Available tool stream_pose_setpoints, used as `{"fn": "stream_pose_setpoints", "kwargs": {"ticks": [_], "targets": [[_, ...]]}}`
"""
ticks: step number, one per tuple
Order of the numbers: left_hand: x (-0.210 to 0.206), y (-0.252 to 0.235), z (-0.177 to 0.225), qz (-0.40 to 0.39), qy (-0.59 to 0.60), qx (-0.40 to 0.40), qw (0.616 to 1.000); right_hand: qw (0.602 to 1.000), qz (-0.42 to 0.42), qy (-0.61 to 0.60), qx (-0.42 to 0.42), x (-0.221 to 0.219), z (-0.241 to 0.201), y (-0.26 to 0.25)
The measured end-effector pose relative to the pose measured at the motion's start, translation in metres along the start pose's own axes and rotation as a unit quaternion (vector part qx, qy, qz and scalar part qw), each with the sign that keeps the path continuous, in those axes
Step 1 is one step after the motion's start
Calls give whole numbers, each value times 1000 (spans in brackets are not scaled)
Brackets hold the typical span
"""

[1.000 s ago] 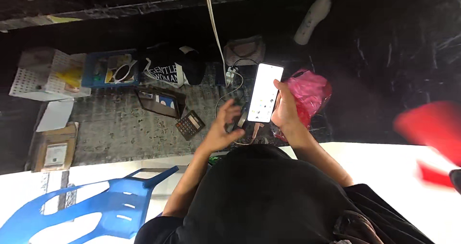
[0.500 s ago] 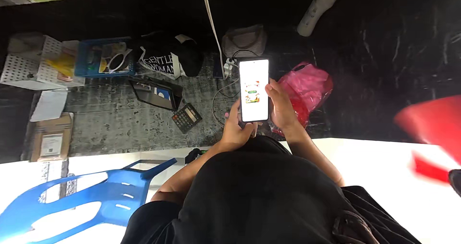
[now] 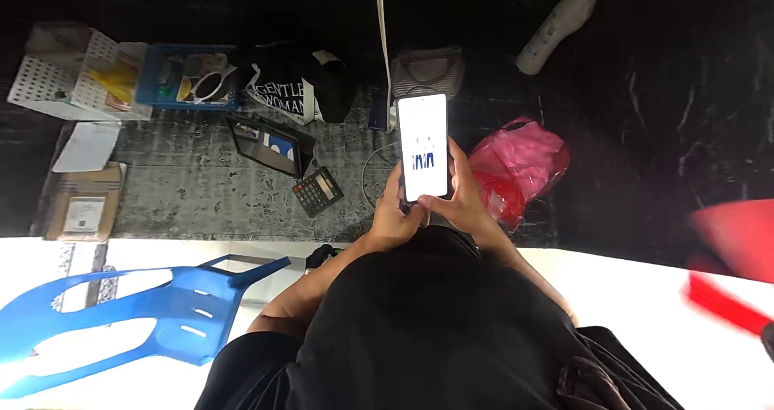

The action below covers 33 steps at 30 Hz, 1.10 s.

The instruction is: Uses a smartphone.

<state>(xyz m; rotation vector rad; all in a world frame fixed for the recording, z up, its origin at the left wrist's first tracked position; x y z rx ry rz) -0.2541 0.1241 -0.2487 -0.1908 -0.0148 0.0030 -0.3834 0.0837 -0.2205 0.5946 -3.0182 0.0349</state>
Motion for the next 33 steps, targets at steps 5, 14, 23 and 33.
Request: {"fn": "stream_pose_setpoints", "kwargs": {"ticks": [5, 14, 23, 33], "targets": [[6, 4, -1, 21, -12, -1, 1000, 999, -22, -24, 19, -6, -3, 2], [3, 8, -4, 16, -5, 14, 1000, 999, -6, -11, 33, -4, -1, 6], [-1, 9, 4, -3, -30, -31, 999, 998, 27, -61, 22, 4, -8, 12], [-4, 12, 9, -18, -17, -43, 999, 995, 47, -87, 30, 6, -10, 12]]}}
Point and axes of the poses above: each hand's wrist, its own y-axis away from the middle knuckle, its own x-axis out of the back of the hand, z = x × y, the point moved 8 cm from there along -y, towards the middle knuckle
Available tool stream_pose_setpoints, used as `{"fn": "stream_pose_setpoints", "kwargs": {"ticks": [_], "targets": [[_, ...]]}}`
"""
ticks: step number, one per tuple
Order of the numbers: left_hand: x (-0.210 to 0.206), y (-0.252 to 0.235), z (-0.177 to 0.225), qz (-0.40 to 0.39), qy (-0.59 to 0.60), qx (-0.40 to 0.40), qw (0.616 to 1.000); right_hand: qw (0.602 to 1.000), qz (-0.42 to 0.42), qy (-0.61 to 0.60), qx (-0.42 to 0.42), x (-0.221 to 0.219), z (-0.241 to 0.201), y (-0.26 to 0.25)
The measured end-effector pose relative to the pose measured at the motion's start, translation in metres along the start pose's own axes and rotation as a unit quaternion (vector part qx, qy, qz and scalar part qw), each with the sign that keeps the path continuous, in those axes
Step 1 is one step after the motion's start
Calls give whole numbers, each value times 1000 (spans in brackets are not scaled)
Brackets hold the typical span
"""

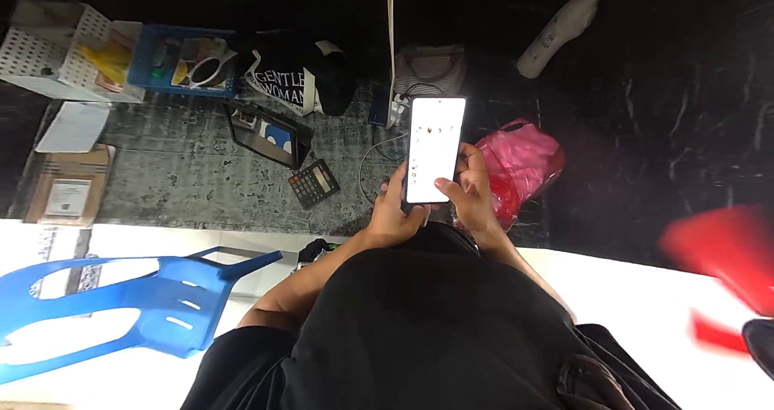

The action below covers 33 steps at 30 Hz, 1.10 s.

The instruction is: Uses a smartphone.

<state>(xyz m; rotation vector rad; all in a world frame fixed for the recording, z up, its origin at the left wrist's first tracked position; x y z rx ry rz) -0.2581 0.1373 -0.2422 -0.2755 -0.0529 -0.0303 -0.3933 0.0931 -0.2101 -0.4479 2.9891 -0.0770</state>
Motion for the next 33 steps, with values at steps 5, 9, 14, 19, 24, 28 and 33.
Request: {"fn": "stream_pose_setpoints", "kwargs": {"ticks": [5, 9, 14, 19, 24, 28, 33], "targets": [[1, 4, -2, -1, -37, 21, 999, 1000, 7, 14, 26, 1, -1, 1], [-1, 5, -1, -3, -44, 6, 999, 999, 24, 22, 33, 4, -2, 1], [-5, 6, -1, -23, -56, -15, 998, 995, 78, 56, 42, 13, -6, 1], [-9, 6, 0, -40, -72, -33, 996, 989, 121, 71, 46, 19, -7, 2], [-9, 6, -1, -35, -82, -21, 996, 990, 107, 72, 60, 20, -5, 1], [-7, 5, -2, -26, -68, -12, 997, 994, 76, 54, 51, 16, 0, 2], [-6, 5, -5, -13, -47, 0, 999, 996, 55, 57, 37, 14, 4, 4]]}}
Point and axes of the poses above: each hand's wrist, its own y-axis away from the middle knuckle, its own x-axis out of the back of the hand, z = x × y, the point moved 8 cm from there along -y, towards the middle knuckle
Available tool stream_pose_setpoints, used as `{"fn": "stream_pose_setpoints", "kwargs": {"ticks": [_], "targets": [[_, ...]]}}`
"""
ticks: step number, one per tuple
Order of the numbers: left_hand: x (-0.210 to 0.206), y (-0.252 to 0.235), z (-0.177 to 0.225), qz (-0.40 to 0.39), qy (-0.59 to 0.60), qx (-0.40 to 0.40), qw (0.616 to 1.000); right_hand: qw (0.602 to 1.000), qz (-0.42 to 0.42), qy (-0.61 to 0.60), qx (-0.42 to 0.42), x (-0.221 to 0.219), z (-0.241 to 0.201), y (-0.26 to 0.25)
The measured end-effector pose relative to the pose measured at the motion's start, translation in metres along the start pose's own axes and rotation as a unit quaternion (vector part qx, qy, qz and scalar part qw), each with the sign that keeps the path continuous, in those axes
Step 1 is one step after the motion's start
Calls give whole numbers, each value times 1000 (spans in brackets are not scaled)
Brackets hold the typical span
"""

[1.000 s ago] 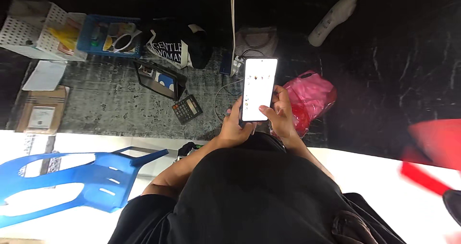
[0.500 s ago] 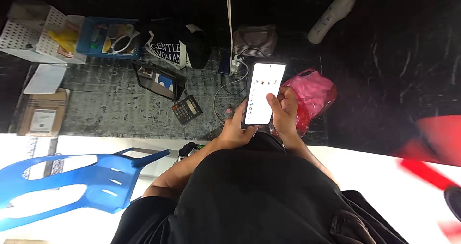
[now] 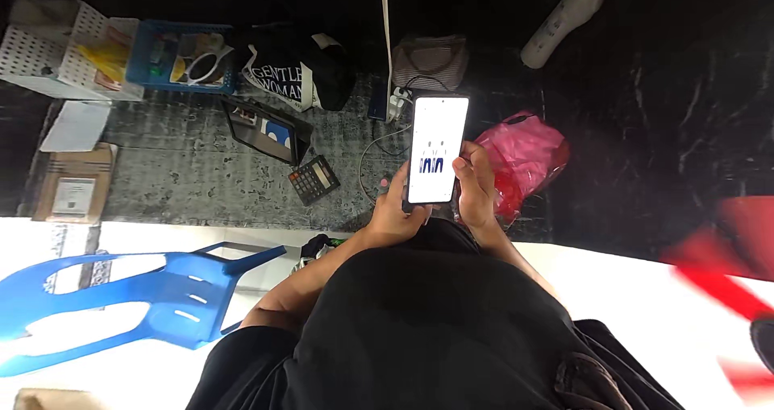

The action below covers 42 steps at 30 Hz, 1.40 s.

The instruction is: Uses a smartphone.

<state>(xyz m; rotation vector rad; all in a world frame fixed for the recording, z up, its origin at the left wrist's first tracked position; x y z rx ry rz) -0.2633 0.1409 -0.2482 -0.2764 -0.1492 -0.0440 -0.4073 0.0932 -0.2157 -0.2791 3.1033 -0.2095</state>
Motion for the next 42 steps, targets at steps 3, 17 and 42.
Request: {"fn": "stream_pose_setpoints", "kwargs": {"ticks": [3, 17, 42], "targets": [[0, 0, -1, 0, 1, 8, 1000, 1000, -4, 6, -16, 0, 1, 0], [0, -2, -4, 3, 18, 15, 1000, 1000, -12, -15, 5, -1, -2, -5], [0, -7, -6, -4, 32, -3, 999, 1000, -29, -4, 8, -3, 2, -8]]}}
Point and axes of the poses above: each hand's wrist, its own y-axis away from the middle knuckle, its own x-axis out of the back of the hand, z = x × y, the point moved 8 cm from there along -y, towards the middle knuckle
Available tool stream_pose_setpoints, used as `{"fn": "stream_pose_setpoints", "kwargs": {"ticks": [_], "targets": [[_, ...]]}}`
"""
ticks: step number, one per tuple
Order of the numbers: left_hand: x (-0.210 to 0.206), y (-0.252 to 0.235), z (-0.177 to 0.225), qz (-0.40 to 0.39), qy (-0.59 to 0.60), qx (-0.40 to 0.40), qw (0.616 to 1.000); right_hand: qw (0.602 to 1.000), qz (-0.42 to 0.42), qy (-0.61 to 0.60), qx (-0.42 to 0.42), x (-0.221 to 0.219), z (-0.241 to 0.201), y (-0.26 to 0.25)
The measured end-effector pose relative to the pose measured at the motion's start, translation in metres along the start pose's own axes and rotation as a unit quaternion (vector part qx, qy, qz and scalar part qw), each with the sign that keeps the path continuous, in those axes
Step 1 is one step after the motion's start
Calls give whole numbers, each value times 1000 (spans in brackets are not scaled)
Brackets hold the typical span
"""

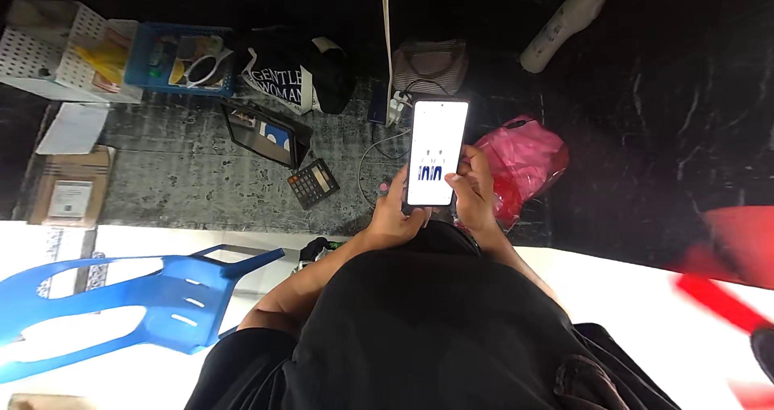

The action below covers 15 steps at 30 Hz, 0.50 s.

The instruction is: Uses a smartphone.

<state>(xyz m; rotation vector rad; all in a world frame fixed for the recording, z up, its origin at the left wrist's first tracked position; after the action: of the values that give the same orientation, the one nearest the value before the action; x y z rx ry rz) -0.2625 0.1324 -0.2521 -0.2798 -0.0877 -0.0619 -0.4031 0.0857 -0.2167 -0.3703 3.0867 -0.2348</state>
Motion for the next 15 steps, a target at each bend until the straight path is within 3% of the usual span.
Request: {"fn": "stream_pose_setpoints", "kwargs": {"ticks": [15], "targets": [[1, 2, -3, -5, 6, 5, 1000, 1000, 1, 4, -17, -1, 4, 3]]}}
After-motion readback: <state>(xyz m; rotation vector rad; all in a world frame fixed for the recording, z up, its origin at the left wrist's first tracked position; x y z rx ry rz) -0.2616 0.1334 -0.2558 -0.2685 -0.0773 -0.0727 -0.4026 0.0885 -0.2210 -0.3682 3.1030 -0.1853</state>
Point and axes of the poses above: each hand's wrist, its own y-axis away from the middle knuckle, its own x-axis out of the back of the hand, z = x × y, the point moved 8 cm from there along -y, towards the middle knuckle
